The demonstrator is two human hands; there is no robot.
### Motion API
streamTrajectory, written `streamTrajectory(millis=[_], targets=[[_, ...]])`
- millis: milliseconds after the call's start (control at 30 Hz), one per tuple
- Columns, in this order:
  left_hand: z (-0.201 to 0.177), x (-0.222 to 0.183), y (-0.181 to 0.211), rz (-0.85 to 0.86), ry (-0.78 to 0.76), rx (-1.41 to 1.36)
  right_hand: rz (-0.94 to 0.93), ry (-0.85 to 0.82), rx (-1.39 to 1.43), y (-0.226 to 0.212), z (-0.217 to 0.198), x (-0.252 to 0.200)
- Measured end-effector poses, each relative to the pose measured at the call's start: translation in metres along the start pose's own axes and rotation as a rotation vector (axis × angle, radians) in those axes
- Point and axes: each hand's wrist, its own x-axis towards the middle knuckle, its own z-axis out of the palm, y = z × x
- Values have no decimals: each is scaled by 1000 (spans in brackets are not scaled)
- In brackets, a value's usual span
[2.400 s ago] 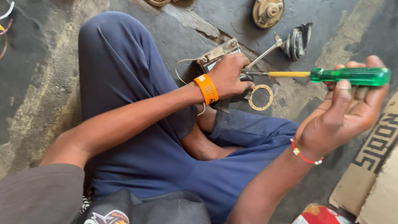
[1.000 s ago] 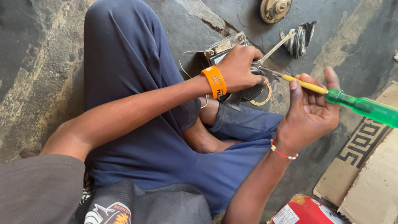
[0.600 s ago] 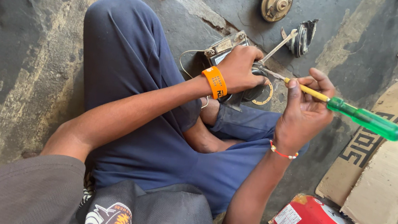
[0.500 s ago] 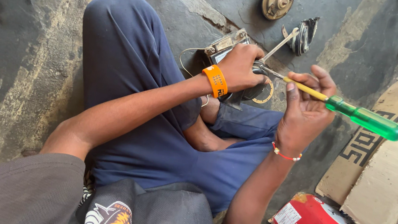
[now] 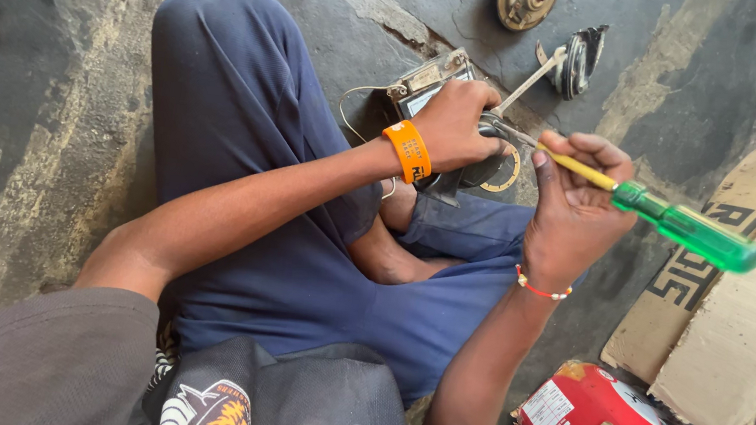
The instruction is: The person sits cross-legged on the floor and disassembles a circular electrical component using a screwdriver and wrench. They remove the cover, separate internal parts, and manipulate small components before reassembling the unit.
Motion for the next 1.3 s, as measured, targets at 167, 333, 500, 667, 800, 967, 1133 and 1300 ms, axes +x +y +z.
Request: streamTrajectory(millis=[167, 333, 500, 667, 800, 967, 1133, 1300], targets=[[-1, -2, 1, 39, 4, -22, -13, -70, 29, 0, 2, 1], [2, 0, -2, 78, 28, 5, -6, -49, -75, 4, 3, -1], [1, -1, -4, 63, 6, -16, 16, -139, 85, -5, 4, -2], [1, 1, -5, 42, 28, 5, 53, -92, -158, -3, 8, -2], [4, 2, -10, 88, 72, 14, 107, -78, -48, 4, 4, 0], [6, 3, -14, 104, 86, 24, 112, -89, -7, 7, -5, 1], [7, 3, -15, 121, 87, 30, 124, -100, 76, 11, -6, -1], [7, 3, -17, 164, 122, 31, 91, -173, 100, 12, -3, -5]])
